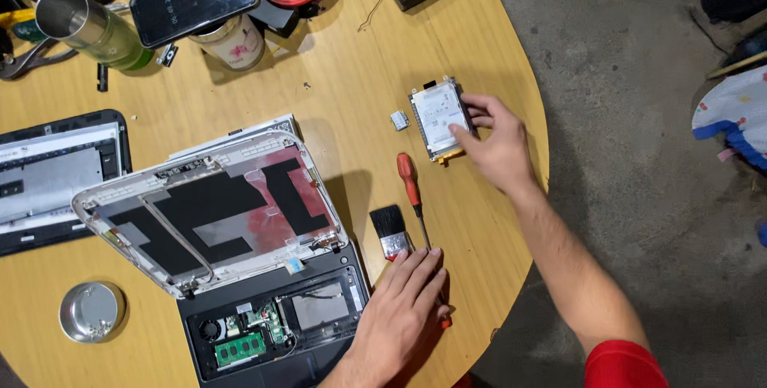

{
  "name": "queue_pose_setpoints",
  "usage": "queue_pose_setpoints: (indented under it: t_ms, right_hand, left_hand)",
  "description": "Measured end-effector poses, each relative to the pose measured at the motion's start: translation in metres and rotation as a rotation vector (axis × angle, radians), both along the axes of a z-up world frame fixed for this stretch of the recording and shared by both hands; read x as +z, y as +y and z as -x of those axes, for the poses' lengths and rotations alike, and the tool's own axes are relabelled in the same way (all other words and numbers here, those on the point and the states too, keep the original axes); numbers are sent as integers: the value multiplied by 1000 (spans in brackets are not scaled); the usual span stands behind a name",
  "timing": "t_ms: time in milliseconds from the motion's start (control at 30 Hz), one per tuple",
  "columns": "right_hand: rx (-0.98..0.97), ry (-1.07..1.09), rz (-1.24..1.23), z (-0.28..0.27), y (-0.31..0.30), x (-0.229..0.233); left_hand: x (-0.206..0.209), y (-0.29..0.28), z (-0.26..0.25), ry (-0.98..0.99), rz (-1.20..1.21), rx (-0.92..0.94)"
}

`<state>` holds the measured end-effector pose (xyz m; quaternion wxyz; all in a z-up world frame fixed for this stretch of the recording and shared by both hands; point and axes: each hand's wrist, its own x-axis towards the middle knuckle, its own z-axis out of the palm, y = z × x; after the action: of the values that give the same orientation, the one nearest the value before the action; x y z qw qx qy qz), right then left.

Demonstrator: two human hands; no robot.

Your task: The person uses a screwdriver to remove screws from a disassembled laptop and places them into a small metal container. They then lift and remove the hard drive from the laptop chassis and set it on the table.

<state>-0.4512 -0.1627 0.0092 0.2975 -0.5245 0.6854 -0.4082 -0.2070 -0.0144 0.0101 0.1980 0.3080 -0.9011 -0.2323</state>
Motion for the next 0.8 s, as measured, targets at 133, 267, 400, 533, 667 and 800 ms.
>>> queue_pose_setpoints:
  t_ms: [133, 267, 400, 533, 667, 800]
  right_hand:
    - [91, 400, 149, 2, 16, -12]
    - [214, 494, 84, -3, 25, -10]
    - [132, 543, 122, -5, 18, -21]
    - [126, 550, 140, -6, 2, -20]
    - [168, 534, 152, -9, -8, -16]
    - [148, 571, 174, -32, -13, 2]
  left_hand:
    - [-6, -2, -1, 35, 7, 6]
    - [-11, 1, -3, 62, 55, 17]
    - [-4, 1, -5, 47, 53, 3]
    - [-4, 3, -6, 55, 52, -3]
    - [-7, 6, -7, 32, 94, 6]
    - [-8, 5, -7, 14, 110, 5]
